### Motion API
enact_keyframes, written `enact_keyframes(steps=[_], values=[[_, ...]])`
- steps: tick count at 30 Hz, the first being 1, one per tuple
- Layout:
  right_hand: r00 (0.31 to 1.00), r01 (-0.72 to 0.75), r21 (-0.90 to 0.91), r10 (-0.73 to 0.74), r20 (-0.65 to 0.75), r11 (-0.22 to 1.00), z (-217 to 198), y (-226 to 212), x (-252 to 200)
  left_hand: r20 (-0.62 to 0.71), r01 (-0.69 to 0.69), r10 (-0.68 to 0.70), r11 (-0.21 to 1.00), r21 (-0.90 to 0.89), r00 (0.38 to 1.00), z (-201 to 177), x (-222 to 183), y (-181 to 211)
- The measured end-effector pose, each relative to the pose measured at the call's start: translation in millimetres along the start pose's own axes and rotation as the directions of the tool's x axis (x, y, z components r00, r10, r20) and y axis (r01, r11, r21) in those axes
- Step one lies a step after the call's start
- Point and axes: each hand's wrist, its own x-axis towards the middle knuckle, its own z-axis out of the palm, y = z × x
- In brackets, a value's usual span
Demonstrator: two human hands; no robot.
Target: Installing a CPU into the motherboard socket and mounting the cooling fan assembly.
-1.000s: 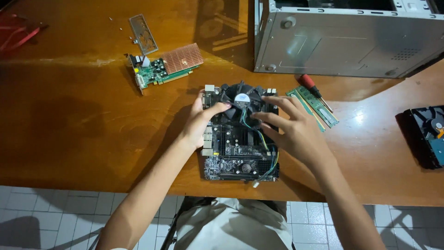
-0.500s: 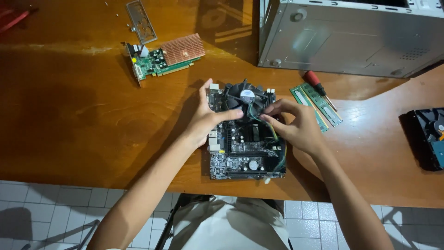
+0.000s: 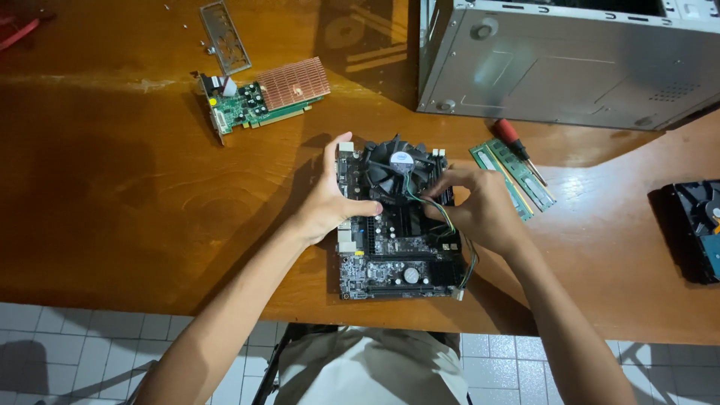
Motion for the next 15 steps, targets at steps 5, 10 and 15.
enact_keyframes(steps=[5, 10, 15], values=[[1.000, -0.007, -0.016, 0.008, 0.026, 1.000, -3.4, -2.1, 1.1, 0.013, 0.022, -0.021, 0.996, -0.081, 1.000, -1.8, 3.1, -6.5], [0.999, -0.037, 0.013, 0.037, 0.020, 0.999, -8.8, -12.4, 1.1, -0.068, 0.040, -0.047, 0.993, -0.107, 0.997, 8.4, 1.4, -10.4], [0.989, -0.138, 0.061, 0.141, -0.036, 0.988, -8.6, -4.1, -9.2, -0.145, -0.010, -0.015, 0.985, -0.171, 0.989, 19.5, -8.4, -7.4]])
